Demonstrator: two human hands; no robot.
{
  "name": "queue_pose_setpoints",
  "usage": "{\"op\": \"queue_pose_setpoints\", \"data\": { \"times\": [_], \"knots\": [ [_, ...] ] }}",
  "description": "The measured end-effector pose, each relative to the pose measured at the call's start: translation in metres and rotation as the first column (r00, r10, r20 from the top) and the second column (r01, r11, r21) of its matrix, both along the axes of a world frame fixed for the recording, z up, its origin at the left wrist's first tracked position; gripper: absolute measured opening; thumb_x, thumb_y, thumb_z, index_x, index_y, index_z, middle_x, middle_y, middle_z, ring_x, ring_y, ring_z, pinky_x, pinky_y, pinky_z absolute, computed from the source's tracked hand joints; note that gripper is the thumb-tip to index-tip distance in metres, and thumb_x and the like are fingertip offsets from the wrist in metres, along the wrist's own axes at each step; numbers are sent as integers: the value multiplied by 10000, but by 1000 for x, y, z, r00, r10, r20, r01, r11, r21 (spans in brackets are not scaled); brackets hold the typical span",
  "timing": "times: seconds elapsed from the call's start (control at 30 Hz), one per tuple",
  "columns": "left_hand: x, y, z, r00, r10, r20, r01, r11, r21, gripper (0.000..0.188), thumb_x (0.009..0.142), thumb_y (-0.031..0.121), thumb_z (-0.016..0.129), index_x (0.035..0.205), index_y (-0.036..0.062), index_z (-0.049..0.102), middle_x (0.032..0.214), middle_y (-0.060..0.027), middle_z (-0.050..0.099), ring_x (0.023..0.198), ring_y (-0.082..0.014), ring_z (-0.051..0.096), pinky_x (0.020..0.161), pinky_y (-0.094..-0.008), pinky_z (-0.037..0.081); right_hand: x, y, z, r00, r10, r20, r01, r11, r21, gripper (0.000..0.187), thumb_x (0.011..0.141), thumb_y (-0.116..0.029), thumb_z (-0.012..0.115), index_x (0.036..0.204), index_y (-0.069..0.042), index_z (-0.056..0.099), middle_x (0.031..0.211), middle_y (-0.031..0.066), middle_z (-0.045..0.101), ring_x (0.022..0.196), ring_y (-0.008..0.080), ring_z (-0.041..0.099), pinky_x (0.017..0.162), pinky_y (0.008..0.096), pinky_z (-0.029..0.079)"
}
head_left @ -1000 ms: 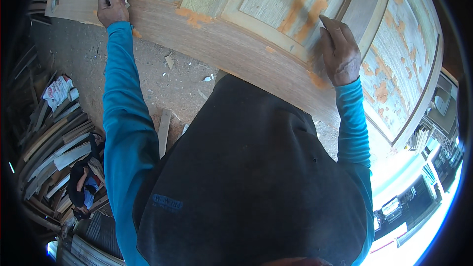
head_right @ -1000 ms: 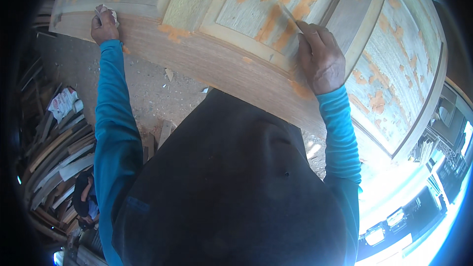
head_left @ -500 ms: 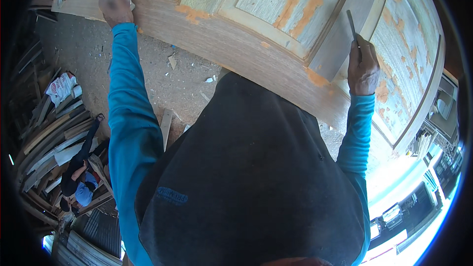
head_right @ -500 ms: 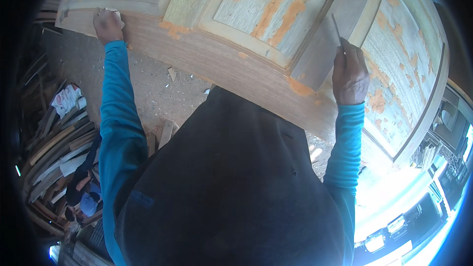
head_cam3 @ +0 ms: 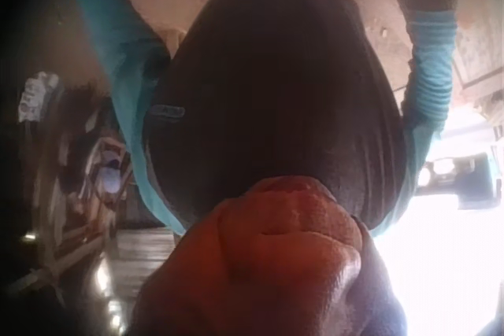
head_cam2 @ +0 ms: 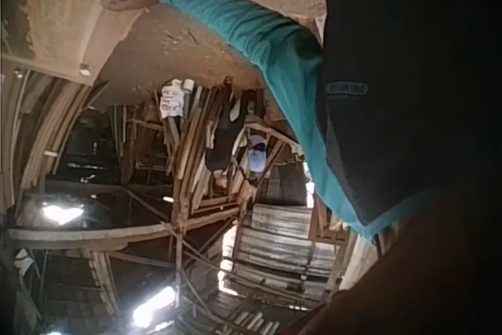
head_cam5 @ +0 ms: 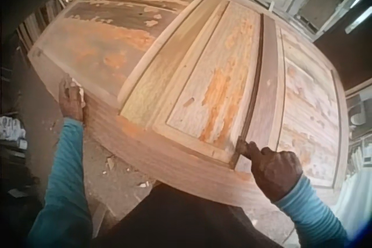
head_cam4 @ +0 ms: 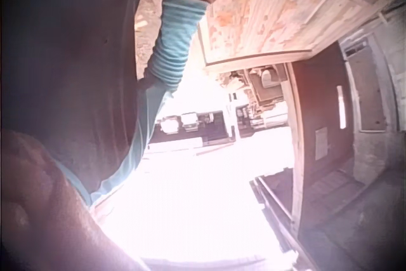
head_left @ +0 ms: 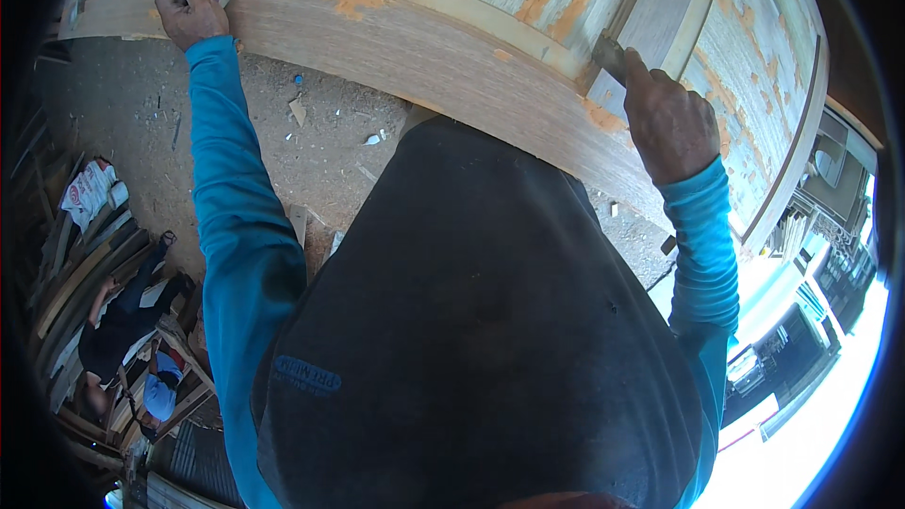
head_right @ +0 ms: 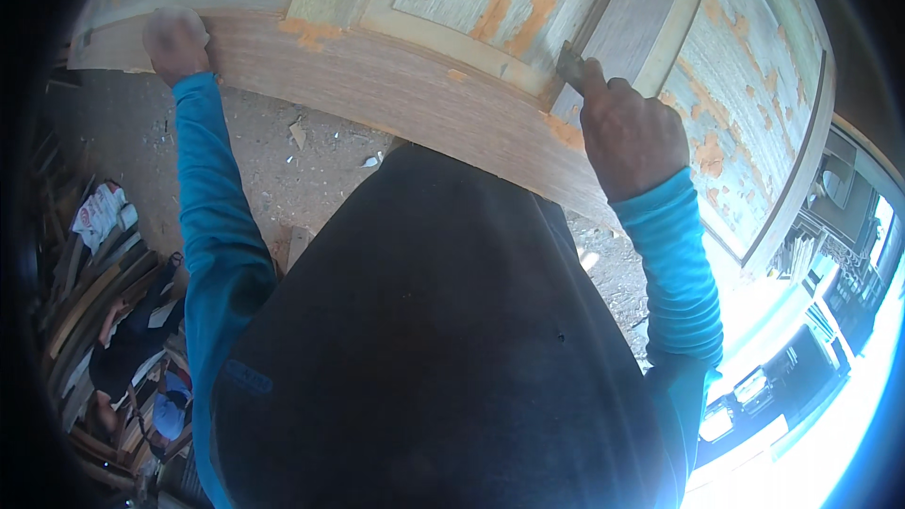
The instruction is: The person sands the surface and edges of a large wooden door using a sanding block and a scraper.
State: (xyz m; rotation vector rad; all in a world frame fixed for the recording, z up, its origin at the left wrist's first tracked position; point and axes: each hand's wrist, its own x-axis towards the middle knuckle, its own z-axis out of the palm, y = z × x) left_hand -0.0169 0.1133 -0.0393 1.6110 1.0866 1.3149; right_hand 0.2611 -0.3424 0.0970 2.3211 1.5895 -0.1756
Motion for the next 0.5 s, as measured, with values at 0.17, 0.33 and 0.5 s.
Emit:
{"op": "queue_pose_setpoints", "data": {
  "times": [0.17, 0.33, 0.5],
  "knots": [
    [-2, 0, -1, 1000, -8, -4, 8, 996, 83, 471, 985, 158, 654, 1399, -32, 531, 1120, -151, 713, 988, -203, 706, 831, -303, 578, -16, 9, 17, 999, 35, 11, -33, 987, -155, 265, 973, -133, 562, 1231, -87, 599, 763, 105, 674, 636, 290, 716, 550, 396, 580],
    [-3, 6, -7, 997, -13, 81, 11, 1000, 18, 459, 978, 149, 660, 1378, -47, 549, 1147, -157, 712, 971, -210, 714, 839, -315, 589, -35, 10, 17, 998, -57, -5, 57, 998, 2, 166, 978, -153, 561, 1131, -103, 600, 748, 94, 669, 642, 296, 714, 552, 426, 575],
    [0, 4, -4, 1000, -10, 17, 10, 1000, 14, 474, 962, 144, 679, 1371, -59, 548, 1155, -159, 709, 982, -215, 711, 837, -316, 592, -45, -2, 15, 998, -68, 9, 68, 997, -43, 108, 1001, -176, 539, 1076, -111, 580, 764, 97, 680, 664, 322, 713, 561, 463, 569]
  ]
}}
